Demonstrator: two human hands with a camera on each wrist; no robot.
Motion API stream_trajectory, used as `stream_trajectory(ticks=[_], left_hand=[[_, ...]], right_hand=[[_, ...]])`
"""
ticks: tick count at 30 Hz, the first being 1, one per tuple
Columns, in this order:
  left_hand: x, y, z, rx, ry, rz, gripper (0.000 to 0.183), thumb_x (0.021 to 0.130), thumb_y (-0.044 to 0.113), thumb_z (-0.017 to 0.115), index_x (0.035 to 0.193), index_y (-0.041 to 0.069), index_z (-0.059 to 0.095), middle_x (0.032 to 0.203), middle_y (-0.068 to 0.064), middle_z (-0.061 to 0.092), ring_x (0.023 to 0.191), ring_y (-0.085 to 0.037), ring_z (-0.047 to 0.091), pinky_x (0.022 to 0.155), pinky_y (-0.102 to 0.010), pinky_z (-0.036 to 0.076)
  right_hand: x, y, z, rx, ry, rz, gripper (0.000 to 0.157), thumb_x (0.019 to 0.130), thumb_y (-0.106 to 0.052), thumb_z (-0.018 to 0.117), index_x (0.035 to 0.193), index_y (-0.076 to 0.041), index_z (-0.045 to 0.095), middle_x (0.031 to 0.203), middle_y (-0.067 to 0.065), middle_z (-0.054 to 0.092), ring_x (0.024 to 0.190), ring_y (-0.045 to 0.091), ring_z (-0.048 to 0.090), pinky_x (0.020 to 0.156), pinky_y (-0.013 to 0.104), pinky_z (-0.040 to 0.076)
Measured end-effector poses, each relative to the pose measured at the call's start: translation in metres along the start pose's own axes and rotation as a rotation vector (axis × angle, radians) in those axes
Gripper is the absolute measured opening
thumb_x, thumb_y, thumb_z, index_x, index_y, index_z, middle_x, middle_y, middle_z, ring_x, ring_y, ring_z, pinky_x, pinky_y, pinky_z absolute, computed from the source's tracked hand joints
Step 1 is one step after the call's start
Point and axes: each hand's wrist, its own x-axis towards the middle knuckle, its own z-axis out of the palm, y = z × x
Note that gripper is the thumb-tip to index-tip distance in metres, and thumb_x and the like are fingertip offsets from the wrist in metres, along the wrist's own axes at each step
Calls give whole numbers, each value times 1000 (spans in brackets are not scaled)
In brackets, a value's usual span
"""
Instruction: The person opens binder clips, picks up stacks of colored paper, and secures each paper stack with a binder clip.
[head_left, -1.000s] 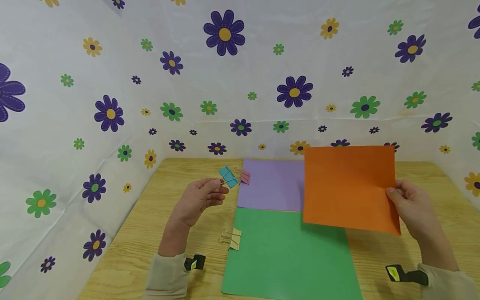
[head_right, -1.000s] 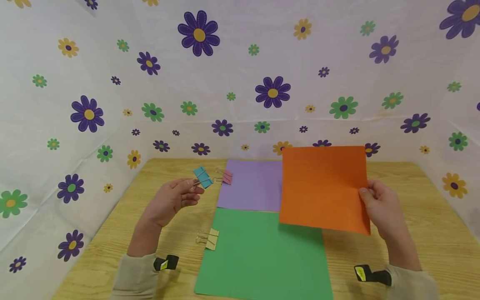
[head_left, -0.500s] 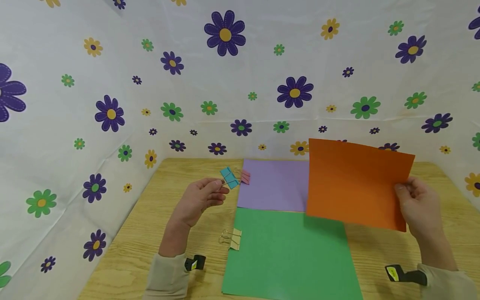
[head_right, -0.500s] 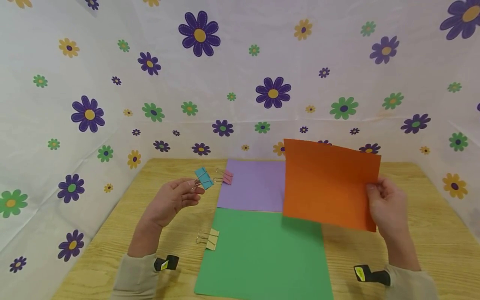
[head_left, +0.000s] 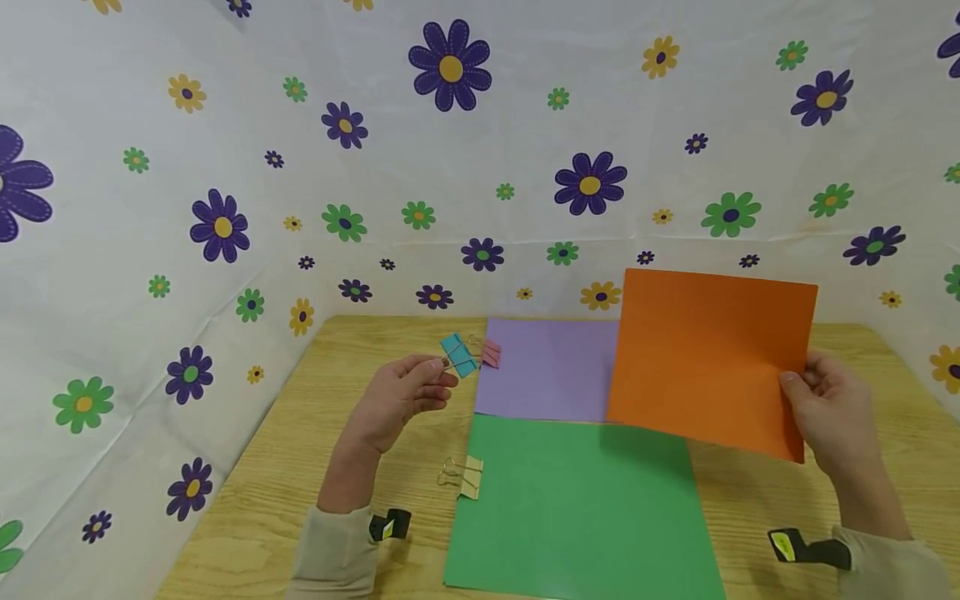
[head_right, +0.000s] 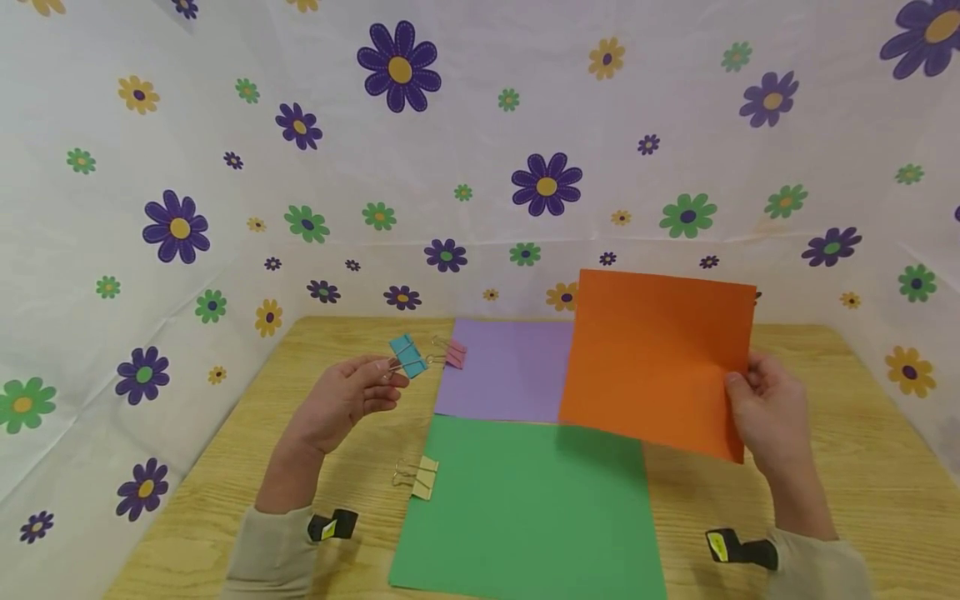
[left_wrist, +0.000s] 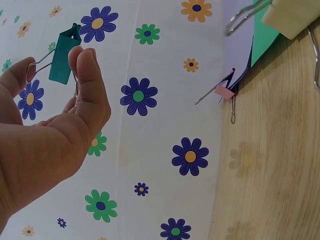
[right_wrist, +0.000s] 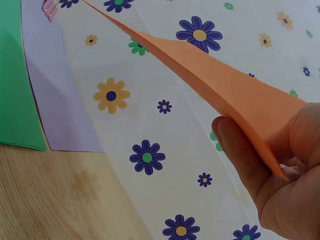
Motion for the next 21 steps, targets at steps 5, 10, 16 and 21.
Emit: stream_trajectory(ticks=[5,10,16,21], left_hand=[[0,0,0,4,2,0,40,104,21,52,126,-12,52,96,-4,68,85,-15,64,80,-26,57],[1,-2,1,37,-7,10,39,103,22,54,124,-12,54,96,-5,69,85,-15,65,80,-26,57],[1,-2,2,80,-16,20,39,102,23,56,122,-11,57,97,-8,69,85,-19,65,80,-29,57],[-1,-1,3,125,-30,20,40,101,25,58,121,-10,59,99,-11,70,87,-23,66,81,-30,57]], right_hand=[[2,2,-2,59,-25,29,41,104,-7,46,136,18,40,87,-26,56,75,-8,60,63,14,54],[2,2,-1,156,-57,88,43,104,-9,46,137,18,37,89,-26,58,77,-6,62,65,15,55],[2,0,0,261,-88,173,34,103,-12,51,133,2,48,87,-25,62,74,-1,64,62,20,56],[1,1,0,408,-97,220,16,100,-11,56,111,-22,60,85,-19,66,70,4,65,59,22,56]])
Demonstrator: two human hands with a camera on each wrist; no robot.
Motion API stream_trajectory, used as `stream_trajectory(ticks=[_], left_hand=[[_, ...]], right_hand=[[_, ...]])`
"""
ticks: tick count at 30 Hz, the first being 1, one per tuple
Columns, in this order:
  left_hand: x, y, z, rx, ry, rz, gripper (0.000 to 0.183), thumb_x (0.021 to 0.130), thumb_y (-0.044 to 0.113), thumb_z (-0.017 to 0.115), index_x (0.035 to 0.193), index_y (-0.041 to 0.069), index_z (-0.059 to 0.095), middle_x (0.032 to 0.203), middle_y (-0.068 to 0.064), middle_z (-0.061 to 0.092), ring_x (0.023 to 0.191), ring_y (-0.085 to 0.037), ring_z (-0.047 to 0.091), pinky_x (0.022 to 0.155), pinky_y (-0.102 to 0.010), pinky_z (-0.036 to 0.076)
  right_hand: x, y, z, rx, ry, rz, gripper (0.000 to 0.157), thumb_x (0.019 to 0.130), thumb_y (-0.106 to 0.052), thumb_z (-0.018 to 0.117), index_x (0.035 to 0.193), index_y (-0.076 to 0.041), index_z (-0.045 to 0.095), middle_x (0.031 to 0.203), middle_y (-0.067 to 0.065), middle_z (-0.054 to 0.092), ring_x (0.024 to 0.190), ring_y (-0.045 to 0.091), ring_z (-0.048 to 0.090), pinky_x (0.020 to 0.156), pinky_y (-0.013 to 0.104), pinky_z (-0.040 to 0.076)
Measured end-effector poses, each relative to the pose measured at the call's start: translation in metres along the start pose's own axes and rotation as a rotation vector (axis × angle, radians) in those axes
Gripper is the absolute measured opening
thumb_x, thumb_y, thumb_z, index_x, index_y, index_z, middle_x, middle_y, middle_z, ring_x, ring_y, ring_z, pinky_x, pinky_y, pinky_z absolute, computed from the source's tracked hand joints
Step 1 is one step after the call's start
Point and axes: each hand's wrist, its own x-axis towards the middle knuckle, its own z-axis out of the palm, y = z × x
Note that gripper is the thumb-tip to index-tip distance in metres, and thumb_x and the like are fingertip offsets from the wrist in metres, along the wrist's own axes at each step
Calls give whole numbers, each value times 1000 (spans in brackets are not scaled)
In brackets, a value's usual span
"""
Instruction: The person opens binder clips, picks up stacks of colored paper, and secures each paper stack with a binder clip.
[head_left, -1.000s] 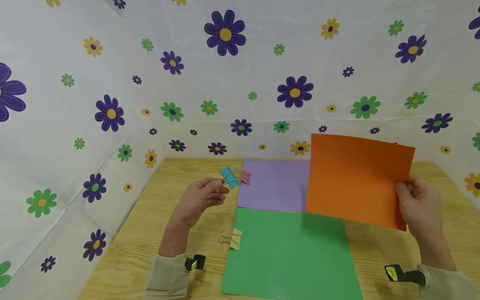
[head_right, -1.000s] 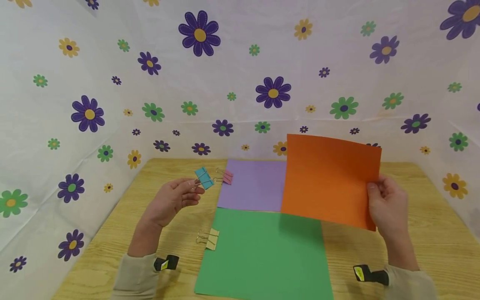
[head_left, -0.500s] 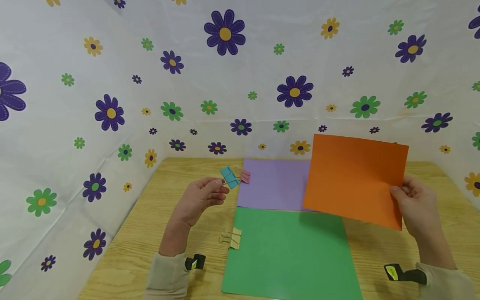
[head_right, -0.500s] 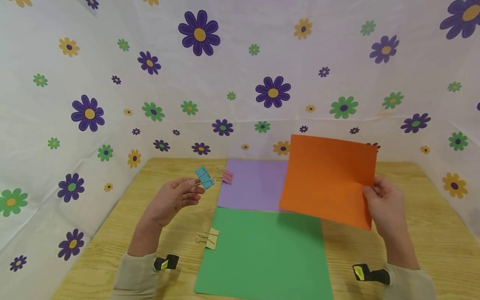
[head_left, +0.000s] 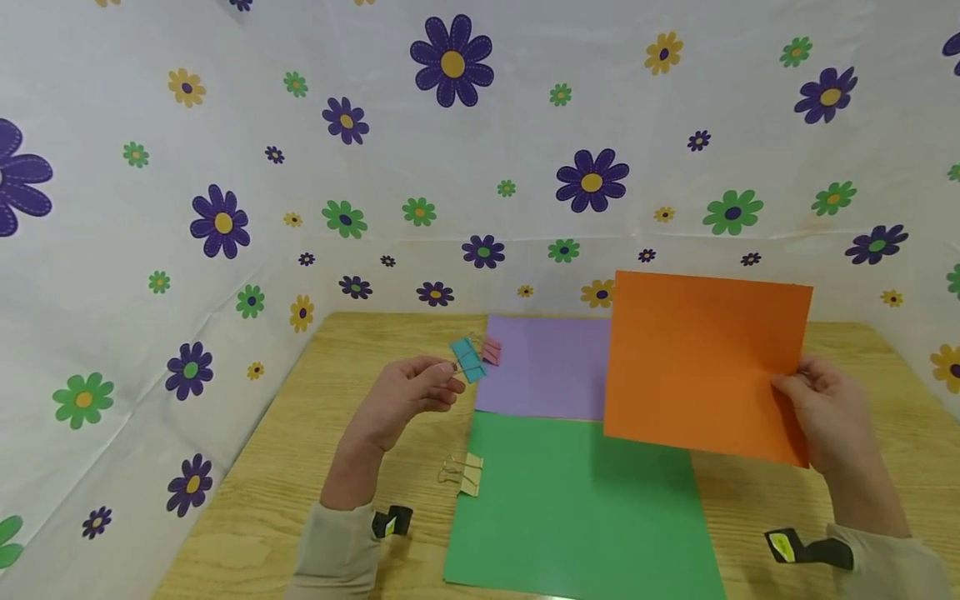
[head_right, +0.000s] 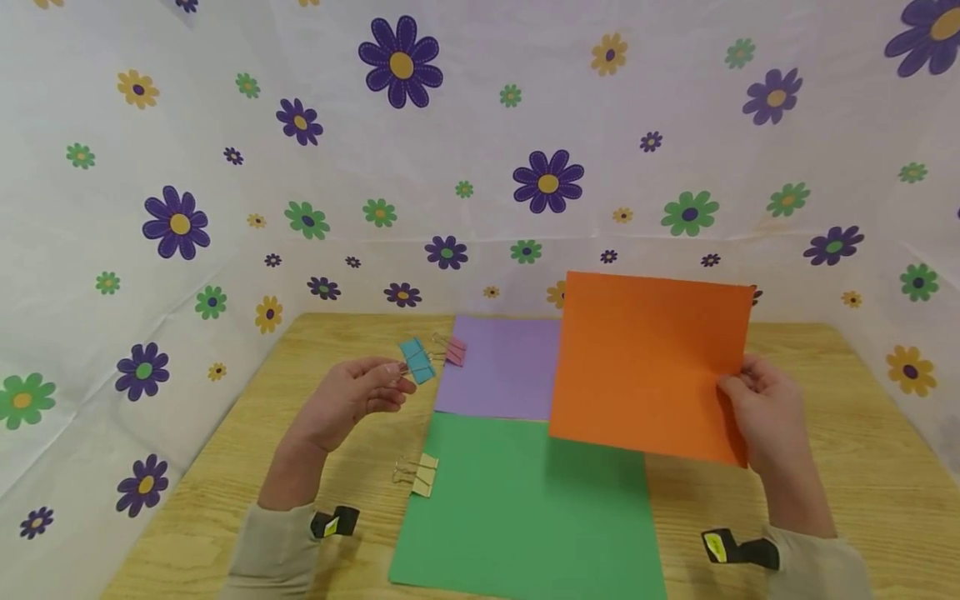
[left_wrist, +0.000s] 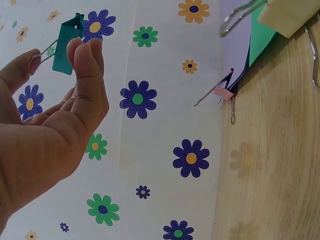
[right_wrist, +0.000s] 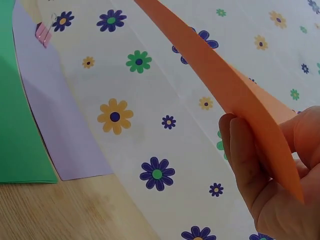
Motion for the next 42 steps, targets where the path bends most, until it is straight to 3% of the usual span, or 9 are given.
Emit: stream_trajectory(ticks=[5,10,17,22,32,35,39,42], left_hand=[[-1,0,0,36,-19,7,41,101,24,59,124,-10,59,102,-16,70,88,-22,66,81,-31,57],[-2,0,2,53,-26,19,40,100,23,60,122,-11,59,97,-13,70,87,-24,66,80,-31,57],[-4,0,5,52,-45,25,39,100,22,60,121,-11,60,95,-13,70,86,-26,66,80,-32,57],[-3,0,9,37,-62,22,39,99,21,60,121,-12,60,93,-11,70,83,-21,66,79,-32,57],[-2,-1,18,36,-98,22,39,98,21,60,117,-13,62,88,-7,69,78,-18,64,76,-31,57],[-2,-1,19,40,-106,21,40,98,20,61,119,-14,61,88,-7,69,77,-17,63,76,-30,57],[-2,-1,21,49,-112,19,40,98,20,61,120,-13,61,87,-6,70,75,-17,63,75,-30,57],[-1,0,22,64,-123,26,41,98,21,61,120,-13,61,87,-6,69,74,-17,63,76,-31,57]], right_hand=[[1,2,1,71,-16,13,19,99,-10,58,101,-28,63,83,-18,68,68,6,66,58,23,56],[1,1,2,100,-31,25,19,99,-10,58,101,-29,63,84,-17,68,69,6,67,59,23,57],[0,2,7,6,-31,11,14,101,-14,57,110,-23,62,86,-19,66,70,5,66,61,22,57],[0,2,8,25,-46,9,14,101,-13,56,106,-26,61,84,-18,67,69,6,66,60,22,57],[-2,2,9,-10,-98,11,15,103,-13,53,112,-23,59,86,-18,68,69,9,67,61,24,58],[-1,2,9,-60,-116,12,19,103,-15,52,122,-14,57,87,-19,67,71,8,67,63,24,58],[0,2,9,-150,-131,17,37,104,-19,51,136,0,46,90,-22,64,75,7,67,67,24,58],[0,2,8,-109,-142,21,35,104,-18,52,135,-3,48,91,-21,65,75,8,67,66,23,58]])
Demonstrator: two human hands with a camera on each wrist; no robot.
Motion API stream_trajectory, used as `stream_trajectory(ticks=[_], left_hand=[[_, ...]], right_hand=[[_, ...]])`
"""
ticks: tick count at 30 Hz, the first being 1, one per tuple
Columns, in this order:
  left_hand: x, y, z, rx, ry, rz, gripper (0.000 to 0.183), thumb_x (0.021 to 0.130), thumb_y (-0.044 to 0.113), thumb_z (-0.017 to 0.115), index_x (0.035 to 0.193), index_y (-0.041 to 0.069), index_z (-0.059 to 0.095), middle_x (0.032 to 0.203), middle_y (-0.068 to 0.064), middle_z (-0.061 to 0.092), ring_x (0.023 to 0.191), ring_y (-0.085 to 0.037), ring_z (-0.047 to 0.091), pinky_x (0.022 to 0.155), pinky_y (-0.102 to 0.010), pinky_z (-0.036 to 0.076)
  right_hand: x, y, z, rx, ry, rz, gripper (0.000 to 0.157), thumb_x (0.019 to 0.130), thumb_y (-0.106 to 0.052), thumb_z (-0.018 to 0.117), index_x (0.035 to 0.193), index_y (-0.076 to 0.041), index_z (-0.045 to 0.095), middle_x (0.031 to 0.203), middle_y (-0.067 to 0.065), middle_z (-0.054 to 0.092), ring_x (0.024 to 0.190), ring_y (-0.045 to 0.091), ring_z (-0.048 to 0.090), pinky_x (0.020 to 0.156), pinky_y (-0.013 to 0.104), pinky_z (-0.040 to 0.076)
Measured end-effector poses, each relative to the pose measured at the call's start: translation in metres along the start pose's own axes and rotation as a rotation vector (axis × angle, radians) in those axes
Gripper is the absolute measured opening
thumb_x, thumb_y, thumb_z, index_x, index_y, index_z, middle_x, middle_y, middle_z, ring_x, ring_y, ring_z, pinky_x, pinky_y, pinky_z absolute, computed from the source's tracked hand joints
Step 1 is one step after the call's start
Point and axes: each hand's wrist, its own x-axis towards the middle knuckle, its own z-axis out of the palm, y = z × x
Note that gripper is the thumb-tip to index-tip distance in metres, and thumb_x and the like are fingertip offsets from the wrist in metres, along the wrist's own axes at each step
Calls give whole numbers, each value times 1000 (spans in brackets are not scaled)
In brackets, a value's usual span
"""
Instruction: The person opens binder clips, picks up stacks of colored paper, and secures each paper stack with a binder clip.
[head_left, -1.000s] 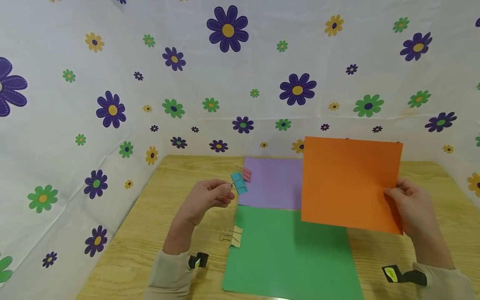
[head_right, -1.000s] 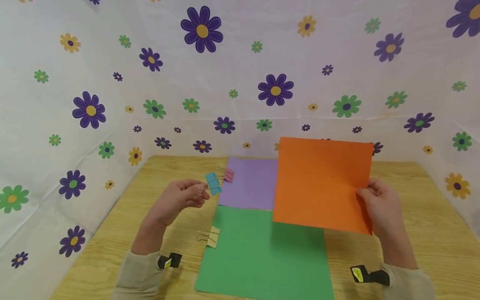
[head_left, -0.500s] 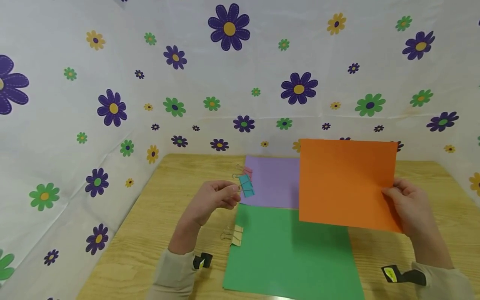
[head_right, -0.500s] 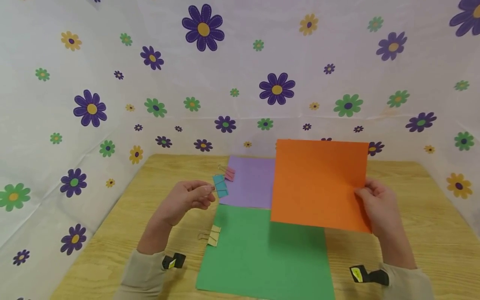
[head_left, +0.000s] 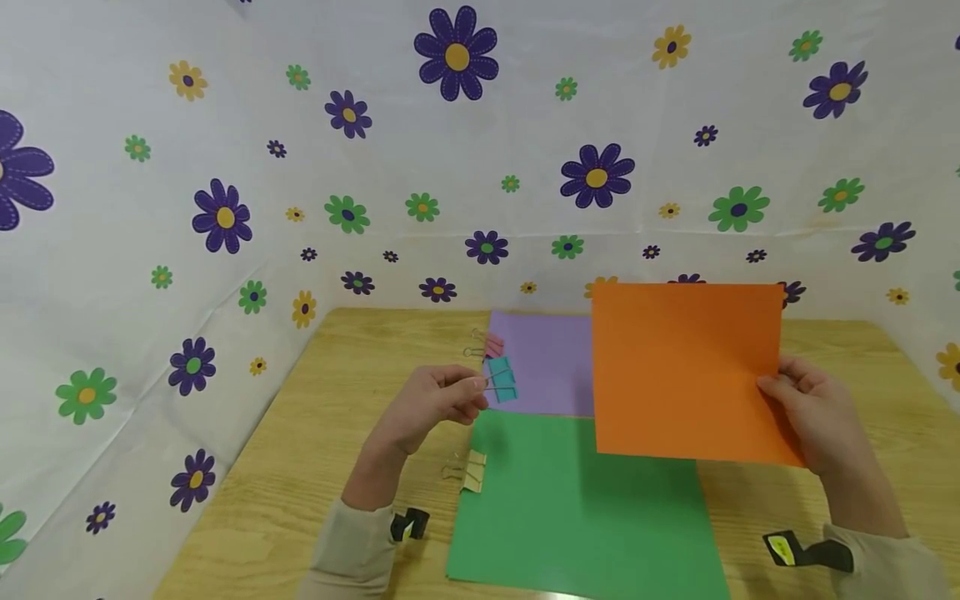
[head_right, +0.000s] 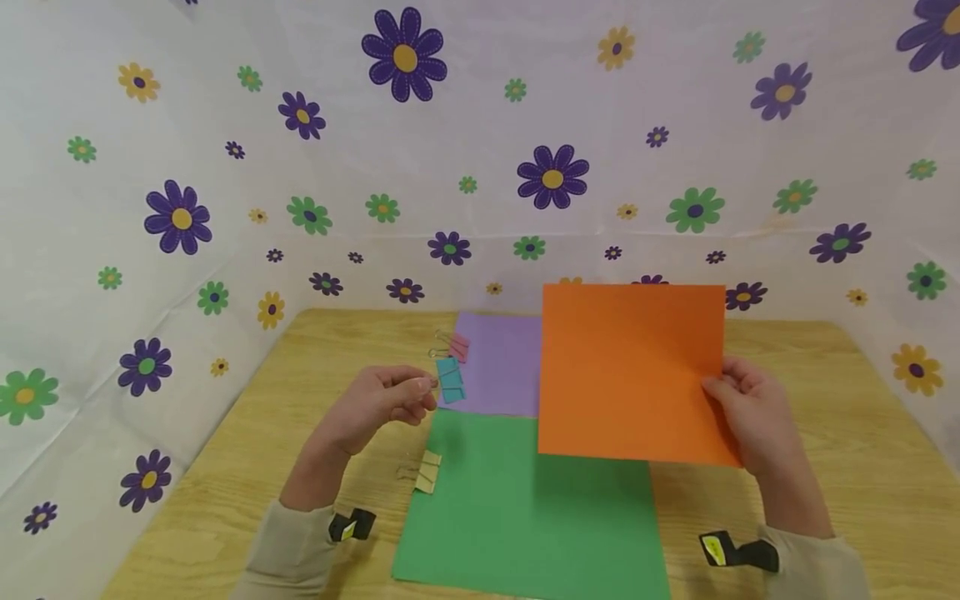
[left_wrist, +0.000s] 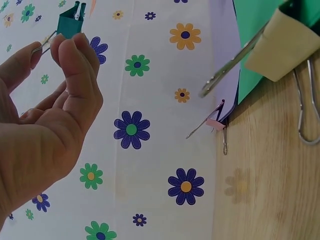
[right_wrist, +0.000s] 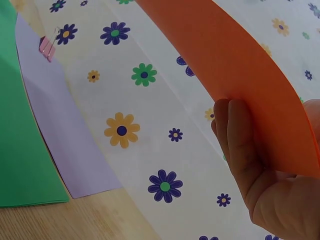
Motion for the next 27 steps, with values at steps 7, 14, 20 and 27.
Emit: stream_trajectory(ticks=[7,14,20,27], left_hand=[[0,3,2,9,-25,12,41,97,21,61,120,-13,62,86,-5,69,74,-17,62,74,-30,57],[-1,3,4,19,-40,18,39,97,18,61,120,-13,62,85,-6,69,72,-16,61,71,-29,56],[-1,2,5,20,-42,10,38,97,19,62,121,-11,63,86,-6,70,73,-16,61,72,-29,56],[-1,2,6,24,-49,7,41,96,19,62,121,-14,61,86,-6,70,73,-15,61,72,-30,56]], right_hand=[[-2,0,0,111,-30,-52,17,102,-13,55,109,-27,61,90,-16,69,73,9,67,64,23,58],[-2,0,5,191,-95,-98,21,102,-9,53,106,-28,62,93,-13,70,76,9,68,64,24,58],[-3,-1,9,223,-141,-117,22,103,-7,52,105,-25,64,92,-10,70,74,11,68,62,26,58],[-2,0,17,151,-153,-118,20,103,-8,52,106,-24,63,92,-10,70,72,13,68,62,27,58]])
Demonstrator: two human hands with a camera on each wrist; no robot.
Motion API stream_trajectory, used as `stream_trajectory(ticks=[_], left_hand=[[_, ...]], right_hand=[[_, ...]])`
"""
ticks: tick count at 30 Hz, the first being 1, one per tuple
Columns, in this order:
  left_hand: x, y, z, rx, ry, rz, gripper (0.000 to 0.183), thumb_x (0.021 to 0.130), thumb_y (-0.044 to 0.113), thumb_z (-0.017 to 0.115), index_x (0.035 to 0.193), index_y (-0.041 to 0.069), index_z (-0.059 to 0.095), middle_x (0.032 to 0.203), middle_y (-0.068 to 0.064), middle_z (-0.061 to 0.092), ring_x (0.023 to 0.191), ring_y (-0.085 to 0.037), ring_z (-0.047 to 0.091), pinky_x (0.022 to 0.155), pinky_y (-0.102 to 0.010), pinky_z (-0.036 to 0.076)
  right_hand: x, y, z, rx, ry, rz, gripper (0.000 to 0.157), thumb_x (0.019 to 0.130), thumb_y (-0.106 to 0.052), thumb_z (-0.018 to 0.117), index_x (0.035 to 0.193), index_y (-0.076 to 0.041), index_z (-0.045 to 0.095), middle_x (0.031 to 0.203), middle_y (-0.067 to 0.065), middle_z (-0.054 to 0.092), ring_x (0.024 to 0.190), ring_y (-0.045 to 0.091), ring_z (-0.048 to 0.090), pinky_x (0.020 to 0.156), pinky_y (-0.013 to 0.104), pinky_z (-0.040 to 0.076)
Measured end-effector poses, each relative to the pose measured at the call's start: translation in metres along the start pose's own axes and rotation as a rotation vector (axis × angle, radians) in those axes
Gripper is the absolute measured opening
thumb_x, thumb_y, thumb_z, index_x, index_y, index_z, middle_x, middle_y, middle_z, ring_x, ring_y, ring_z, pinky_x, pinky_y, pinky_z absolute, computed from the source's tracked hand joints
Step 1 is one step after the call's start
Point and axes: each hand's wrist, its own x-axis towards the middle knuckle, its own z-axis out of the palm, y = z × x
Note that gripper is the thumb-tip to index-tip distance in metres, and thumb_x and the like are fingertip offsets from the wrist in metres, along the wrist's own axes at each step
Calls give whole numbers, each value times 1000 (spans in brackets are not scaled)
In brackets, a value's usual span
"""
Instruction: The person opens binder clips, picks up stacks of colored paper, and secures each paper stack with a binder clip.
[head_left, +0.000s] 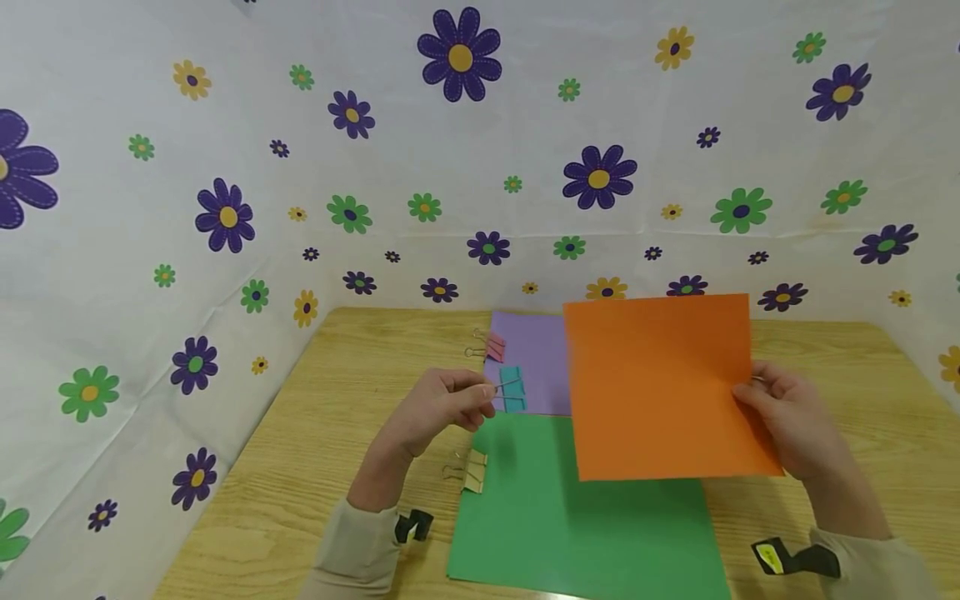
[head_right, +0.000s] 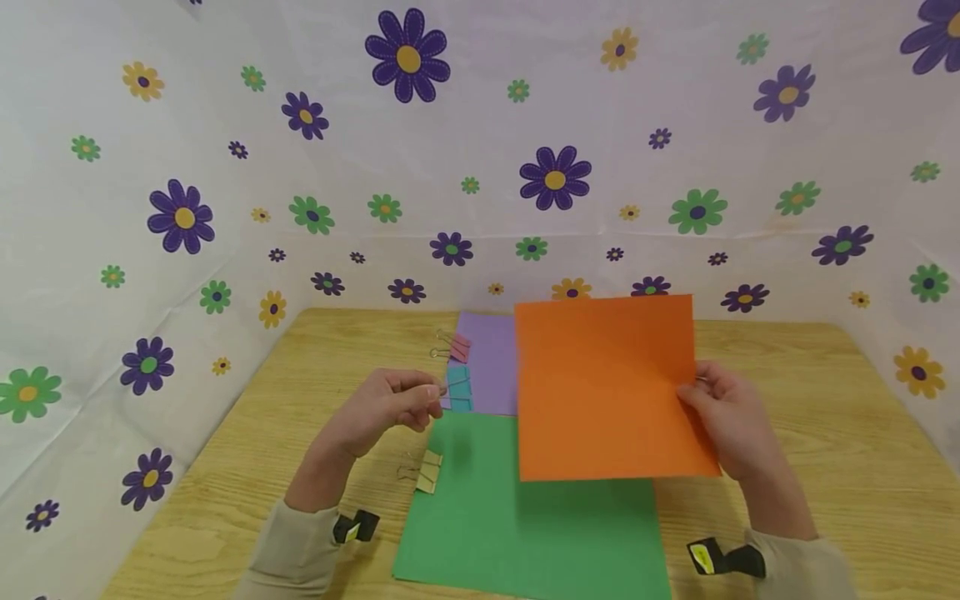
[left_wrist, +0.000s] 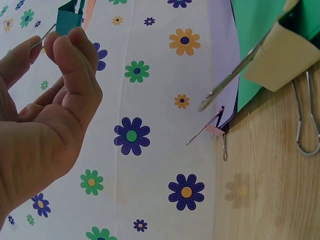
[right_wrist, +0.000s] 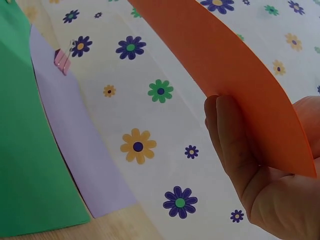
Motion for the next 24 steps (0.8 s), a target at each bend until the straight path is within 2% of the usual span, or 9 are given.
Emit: stream_trajectory(ticks=[5,12,16,24], left_hand=[[0,-1,1,13,-19,11,41,96,20,62,120,-14,61,89,-10,71,74,-16,62,73,-31,57],[0,-1,3,18,-33,20,43,96,21,61,121,-14,60,90,-11,70,75,-17,61,73,-31,57],[0,-1,4,15,-36,17,44,96,22,61,121,-13,60,90,-10,70,75,-17,61,74,-32,57],[1,-1,6,2,-46,24,37,95,22,61,116,-9,64,88,-8,69,74,-18,61,74,-33,58]], right_hand=[[1,1,5,-37,-4,29,16,103,-9,51,110,-21,59,93,-12,69,74,13,68,64,27,59],[1,2,14,-56,-34,28,16,104,-9,50,118,-12,56,95,-11,69,77,13,68,67,27,59],[0,2,18,-82,-54,20,17,104,-10,49,120,-13,55,96,-11,69,78,14,69,67,28,59],[0,1,22,-55,-68,17,16,104,-7,48,117,-12,56,96,-11,69,79,13,69,68,29,59]])
